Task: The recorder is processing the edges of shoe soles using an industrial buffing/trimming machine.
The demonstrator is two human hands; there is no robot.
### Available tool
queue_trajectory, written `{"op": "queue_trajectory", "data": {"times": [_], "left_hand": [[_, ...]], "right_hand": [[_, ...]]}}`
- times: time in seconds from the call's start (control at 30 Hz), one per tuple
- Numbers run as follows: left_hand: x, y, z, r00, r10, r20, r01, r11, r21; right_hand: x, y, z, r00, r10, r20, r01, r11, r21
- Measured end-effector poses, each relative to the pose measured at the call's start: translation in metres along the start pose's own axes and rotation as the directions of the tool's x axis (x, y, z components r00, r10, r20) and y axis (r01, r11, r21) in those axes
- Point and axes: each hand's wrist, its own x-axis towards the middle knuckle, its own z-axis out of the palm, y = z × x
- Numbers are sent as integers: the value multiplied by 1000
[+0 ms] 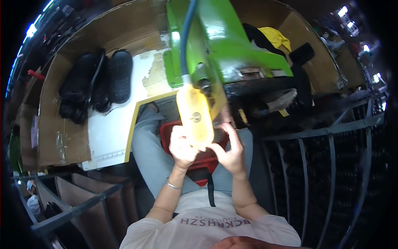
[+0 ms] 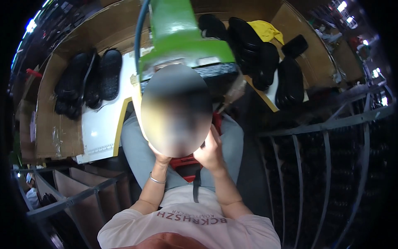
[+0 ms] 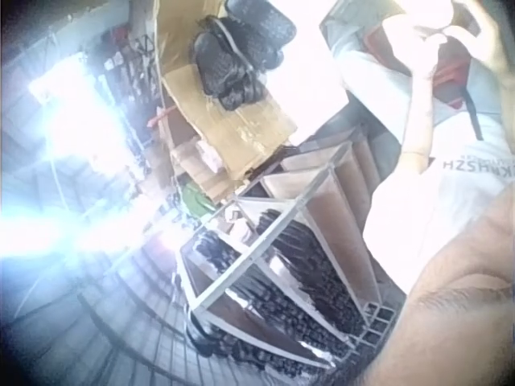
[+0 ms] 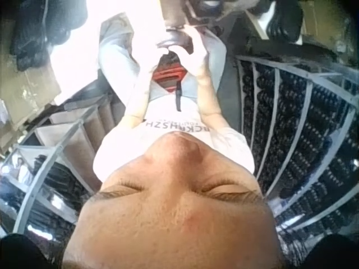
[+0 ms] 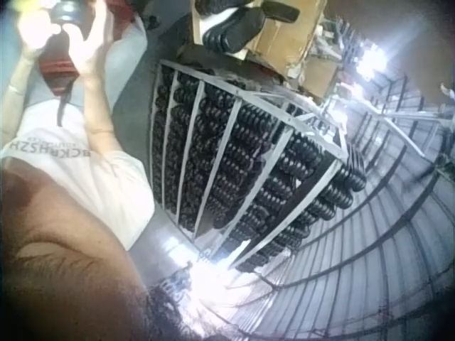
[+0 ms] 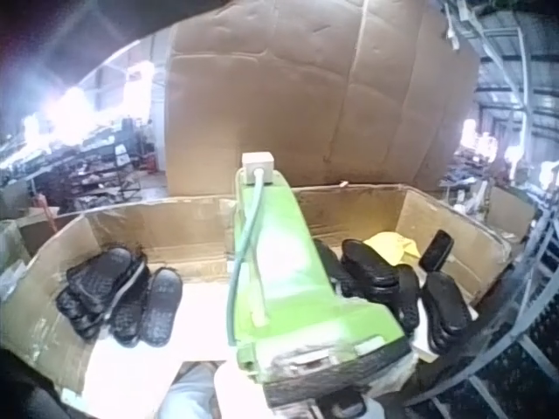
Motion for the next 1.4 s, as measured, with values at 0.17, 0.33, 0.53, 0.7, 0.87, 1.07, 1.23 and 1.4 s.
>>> {"op": "queue_trajectory", "data": {"times": [0.17,0.33,0.53,0.7,0.87,1.07,1.23,1.4], "left_hand": [[62,8,-43,918,381,113,-396,855,335],[142,-15,-141,931,257,258,-317,222,922],[125,-39,-147,985,-14,174,-173,61,983],[88,-39,-134,930,256,265,-297,96,950],[27,25,-144,991,39,125,-124,589,799],[-11,60,-136,976,-112,185,-42,742,669],[-1,40,-69,883,-280,377,133,919,370],[23,33,-34,867,-323,379,246,940,238]], "right_hand": [[-13,-46,-79,985,154,78,-140,977,-161],[-43,-30,-173,834,-300,-462,242,953,-181],[45,37,-171,630,-508,-587,267,852,-451],[120,140,-176,668,-448,-595,139,860,-491],[127,168,-187,812,-410,-415,155,837,-524],[79,122,-143,846,-394,-359,93,772,-629],[-12,117,-78,990,143,-21,-119,888,445],[9,86,-64,950,201,-239,2,762,647]]}}
